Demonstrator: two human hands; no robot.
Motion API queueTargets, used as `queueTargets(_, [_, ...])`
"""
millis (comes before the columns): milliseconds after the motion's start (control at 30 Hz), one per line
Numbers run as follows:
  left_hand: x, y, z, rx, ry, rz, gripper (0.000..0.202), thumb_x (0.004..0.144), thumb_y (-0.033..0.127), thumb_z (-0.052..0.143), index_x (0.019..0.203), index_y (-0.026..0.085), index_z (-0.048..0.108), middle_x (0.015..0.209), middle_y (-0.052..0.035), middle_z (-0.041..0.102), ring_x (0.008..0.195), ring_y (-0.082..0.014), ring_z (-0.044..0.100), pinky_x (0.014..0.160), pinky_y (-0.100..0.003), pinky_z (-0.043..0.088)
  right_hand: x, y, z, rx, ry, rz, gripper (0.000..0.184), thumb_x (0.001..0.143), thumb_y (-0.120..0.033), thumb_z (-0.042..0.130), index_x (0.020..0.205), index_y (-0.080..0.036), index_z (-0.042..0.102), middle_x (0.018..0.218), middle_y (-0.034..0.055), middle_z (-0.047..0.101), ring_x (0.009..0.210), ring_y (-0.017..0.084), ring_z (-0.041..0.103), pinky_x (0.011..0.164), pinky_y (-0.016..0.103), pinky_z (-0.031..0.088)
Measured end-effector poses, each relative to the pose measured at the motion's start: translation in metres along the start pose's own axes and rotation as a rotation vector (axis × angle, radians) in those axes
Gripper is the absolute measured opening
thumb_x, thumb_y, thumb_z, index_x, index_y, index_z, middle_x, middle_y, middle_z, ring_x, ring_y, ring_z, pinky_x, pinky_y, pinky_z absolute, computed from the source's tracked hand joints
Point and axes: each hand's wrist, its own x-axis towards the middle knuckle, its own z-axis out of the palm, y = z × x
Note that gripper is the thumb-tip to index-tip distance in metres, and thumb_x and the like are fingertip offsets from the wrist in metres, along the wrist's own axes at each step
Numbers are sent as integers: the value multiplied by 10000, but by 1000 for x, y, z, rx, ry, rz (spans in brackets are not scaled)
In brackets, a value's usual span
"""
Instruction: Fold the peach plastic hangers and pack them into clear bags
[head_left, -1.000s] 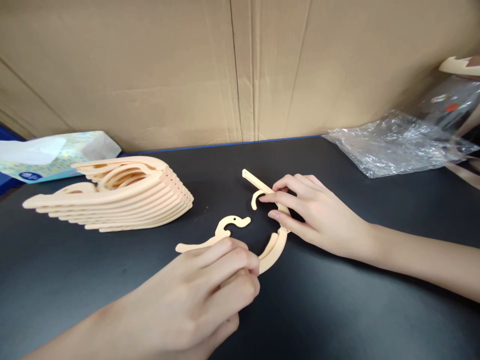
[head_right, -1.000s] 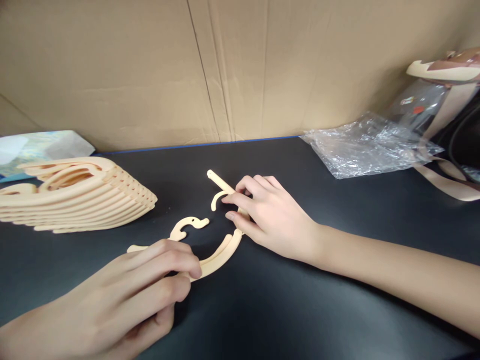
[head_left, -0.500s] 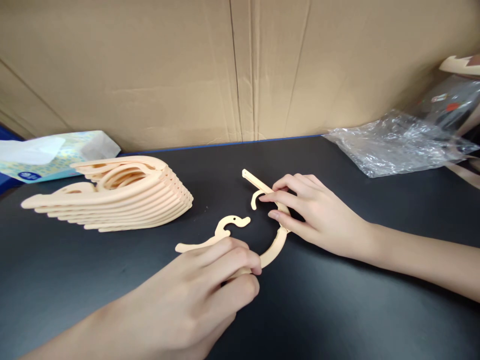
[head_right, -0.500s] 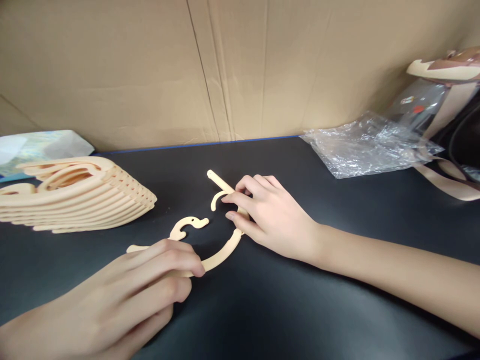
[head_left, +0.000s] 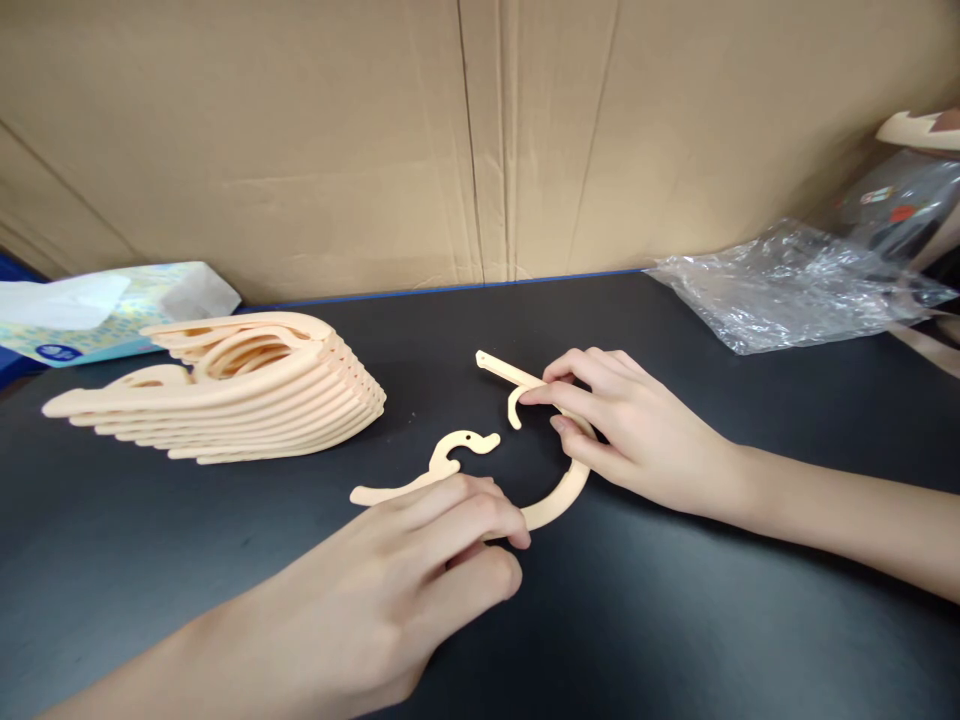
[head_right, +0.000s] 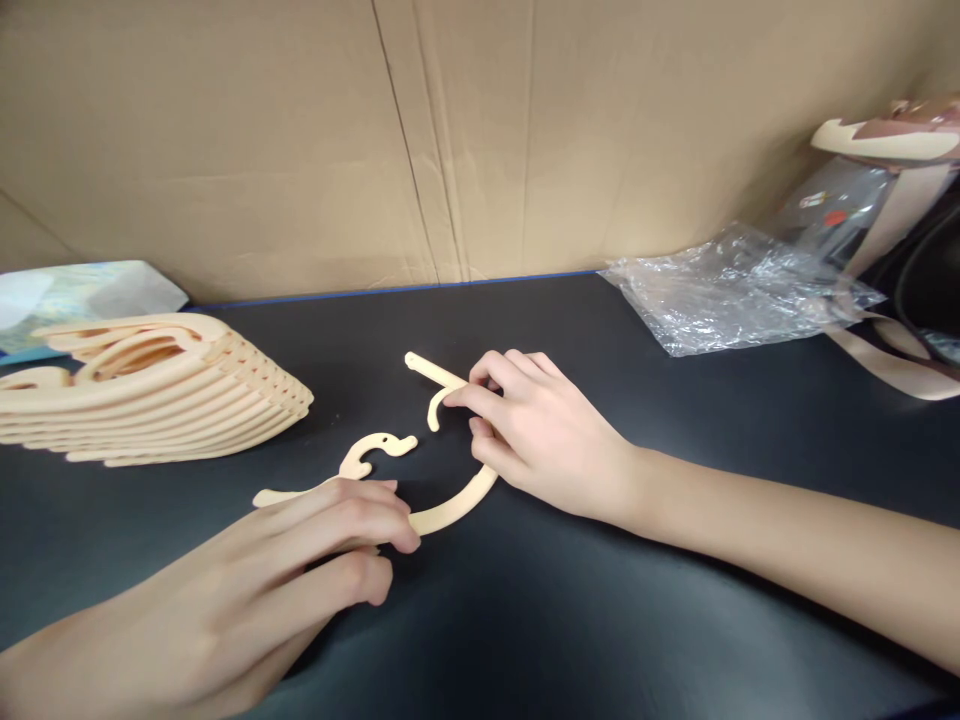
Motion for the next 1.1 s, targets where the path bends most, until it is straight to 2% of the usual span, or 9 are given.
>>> queueTargets(200, [-1,-1,1,15,6,4,407,799,-109,356,927,197,593,1047,-51,690,996,-170,631,863,-249,521,0,1,0,-9,-5,-8,301,942,-115,441,1146,-172,656,1063,99,626,921,228,579,872,415,461])
queueTargets(400, [-3,-3,4,22,51,15,332,877,-65,407,967,185,606,1066,-52,683,1079,-178,604,1049,-321,447,0,2,1,-23,1,-7,273,929,-84,422,1080,-165,635,1082,100,631,923,225,582,866,404,450])
queueTargets(533, [-3,-6,7,57,95,-44,236,944,21,448,1013,175,612,1092,-69,667,1110,-199,582,966,-320,476,-1,3,1,-30,0,48,250,928,-81,423,1029,-196,621,1076,80,633,925,217,582,873,389,430])
queueTargets(633, [-5,-9,11,156,140,-110,197,972,65,471,1081,155,607,1138,-82,657,1107,-208,591,942,-327,473,-2,4,1,-116,23,84,242,924,-89,423,1014,-194,621,1052,81,638,911,230,581,835,386,415])
queueTargets(800, [-9,-13,16,310,125,-246,329,1010,230,471,1308,123,560,1374,-139,587,1193,-274,601,986,-410,488,-2,7,2,-243,42,120,257,913,-94,413,1015,-175,635,992,89,636,876,241,586,801,392,395])
queueTargets(867, [-9,-12,15,373,134,-231,327,1013,253,471,1276,96,583,1313,-155,640,1147,-288,640,944,-425,518,-1,8,2,-275,33,119,258,916,-102,409,1017,-163,639,987,97,634,875,247,593,800,397,393])
queueTargets(933, [-6,-9,12,417,143,-184,286,1008,233,483,1205,80,621,1206,-155,700,1061,-286,684,873,-419,548,0,9,1,-313,17,116,261,915,-101,403,1007,-153,642,985,108,636,863,249,598,793,397,388])
queueTargets(1000, [-3,-8,10,433,144,-161,256,995,198,500,1171,78,641,1183,-157,712,1043,-289,692,847,-419,555,0,9,1,-342,5,112,271,912,-95,394,1001,-150,644,982,114,638,847,249,601,786,395,381])
queueTargets(1100, [0,-9,9,441,119,-157,311,983,180,503,1244,61,621,1360,-205,613,1254,-356,582,967,-496,512,0,10,0,-347,2,106,285,909,-89,387,1005,-147,650,982,114,636,841,248,604,776,390,374])
